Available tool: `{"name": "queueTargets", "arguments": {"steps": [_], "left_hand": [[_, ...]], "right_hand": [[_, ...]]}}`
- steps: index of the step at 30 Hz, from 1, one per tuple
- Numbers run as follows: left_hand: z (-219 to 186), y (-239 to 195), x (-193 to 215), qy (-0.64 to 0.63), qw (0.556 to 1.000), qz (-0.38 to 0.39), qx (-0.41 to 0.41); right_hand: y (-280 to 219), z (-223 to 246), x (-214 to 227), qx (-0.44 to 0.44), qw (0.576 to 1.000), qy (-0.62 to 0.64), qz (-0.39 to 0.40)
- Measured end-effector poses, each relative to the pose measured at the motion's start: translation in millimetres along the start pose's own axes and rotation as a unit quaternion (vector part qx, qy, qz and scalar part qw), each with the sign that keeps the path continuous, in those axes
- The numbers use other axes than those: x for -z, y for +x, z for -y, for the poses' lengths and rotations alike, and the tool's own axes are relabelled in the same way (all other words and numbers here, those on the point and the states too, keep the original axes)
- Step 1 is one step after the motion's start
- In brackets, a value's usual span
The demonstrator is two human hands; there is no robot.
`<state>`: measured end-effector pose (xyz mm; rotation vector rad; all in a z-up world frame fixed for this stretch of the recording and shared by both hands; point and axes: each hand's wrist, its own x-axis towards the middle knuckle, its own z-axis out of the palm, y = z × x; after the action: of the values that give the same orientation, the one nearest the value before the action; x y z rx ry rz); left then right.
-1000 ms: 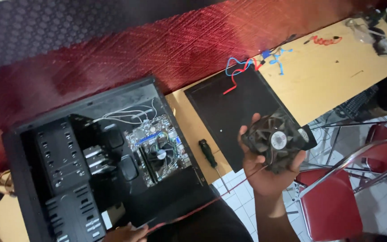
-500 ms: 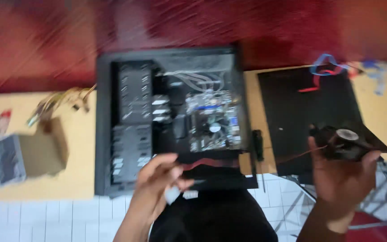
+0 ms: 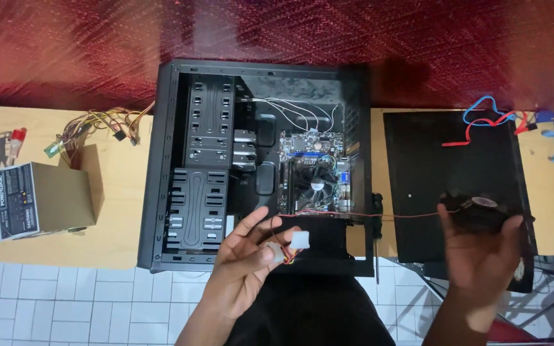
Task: The person installs a computer fan into a desktop case using a screwdriver. They position the fan over the motherboard area, align it with the case, and secure it by tightening screws. The person also handles the fan and screwdriver repeatedly during the process.
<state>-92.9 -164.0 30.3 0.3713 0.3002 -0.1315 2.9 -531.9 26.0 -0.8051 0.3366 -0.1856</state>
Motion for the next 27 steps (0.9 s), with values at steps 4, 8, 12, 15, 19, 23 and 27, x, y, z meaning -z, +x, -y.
{"name": "queueTargets", "arguments": {"steps": [4,8,12,15,19,23,27], "left_hand": [[2,-2,-11,0.078,0.995,-0.039,-0.041],[2,-1,-21,0.077,0.995,-0.029,-0.062],[-5,-6,-6,0.108,0.991,0.035,-0.072],[-5,0,20,0.05,0.991,0.055,-0.108],[-5,9,43,0.325,0.936,-0.063,-0.118],[-8,16,17,0.839,0.515,-0.114,-0.132],[0,13,-21,0.779,0.616,0.02,-0.119]], "right_hand": [[1,-2,1,-0.013,0.997,0.075,-0.014],[11,-2,14,-0.007,0.998,0.057,0.009],[9,-5,35,0.013,0.983,0.077,0.166],[8,-3,14,0.014,0.982,0.106,0.156],[5,-4,-13,0.024,0.981,0.092,0.17],[1,-36,-14,0.016,0.977,-0.022,0.211],[-34,-79,-40,0.003,0.933,-0.223,0.282]]}}
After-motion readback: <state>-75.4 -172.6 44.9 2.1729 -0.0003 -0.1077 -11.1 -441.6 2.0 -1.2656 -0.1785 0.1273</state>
